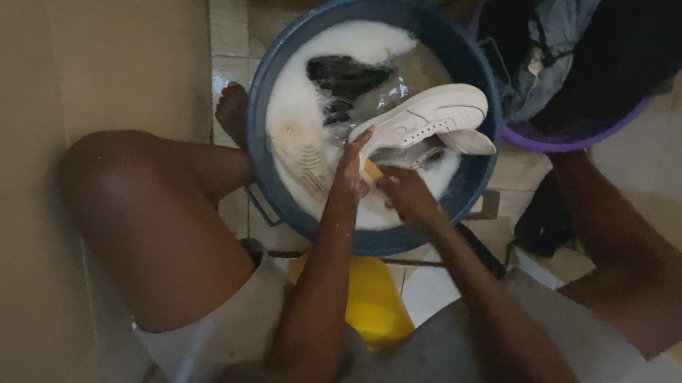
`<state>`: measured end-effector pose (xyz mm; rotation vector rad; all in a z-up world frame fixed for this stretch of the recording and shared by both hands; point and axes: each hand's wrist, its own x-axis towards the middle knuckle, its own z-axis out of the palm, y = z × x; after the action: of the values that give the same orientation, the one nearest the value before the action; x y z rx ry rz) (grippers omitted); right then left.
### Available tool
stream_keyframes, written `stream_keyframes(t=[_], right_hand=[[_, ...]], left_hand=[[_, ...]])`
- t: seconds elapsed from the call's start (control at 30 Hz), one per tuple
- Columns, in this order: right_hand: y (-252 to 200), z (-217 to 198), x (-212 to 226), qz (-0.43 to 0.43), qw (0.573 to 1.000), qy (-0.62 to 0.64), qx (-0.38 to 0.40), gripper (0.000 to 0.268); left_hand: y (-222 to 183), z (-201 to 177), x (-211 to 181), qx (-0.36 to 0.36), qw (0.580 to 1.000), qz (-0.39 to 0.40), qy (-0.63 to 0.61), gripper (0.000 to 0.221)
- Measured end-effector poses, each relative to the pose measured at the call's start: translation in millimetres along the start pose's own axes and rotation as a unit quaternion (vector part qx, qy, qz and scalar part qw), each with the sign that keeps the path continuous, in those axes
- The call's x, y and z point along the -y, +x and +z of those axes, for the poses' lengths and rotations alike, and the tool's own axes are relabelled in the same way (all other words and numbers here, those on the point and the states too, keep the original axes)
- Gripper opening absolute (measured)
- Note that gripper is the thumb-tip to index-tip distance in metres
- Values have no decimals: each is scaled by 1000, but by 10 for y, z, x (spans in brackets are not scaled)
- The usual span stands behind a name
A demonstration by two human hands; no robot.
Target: Hand-washing a white sneaker in a basin of soapy water using a scrubbing brush.
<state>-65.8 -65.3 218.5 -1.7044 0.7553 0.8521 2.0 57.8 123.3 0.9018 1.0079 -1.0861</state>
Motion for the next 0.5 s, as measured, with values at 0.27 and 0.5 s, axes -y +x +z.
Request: stream_keyframes(t=[0.27, 0.5], right_hand=[[-233, 33, -88, -22, 997, 71, -13, 52], [-47, 228, 6, -26, 994, 95, -41, 50]], left_hand=[[535, -115, 209, 46, 987, 67, -136, 63], [786, 51, 454, 1, 988, 147, -51, 63]])
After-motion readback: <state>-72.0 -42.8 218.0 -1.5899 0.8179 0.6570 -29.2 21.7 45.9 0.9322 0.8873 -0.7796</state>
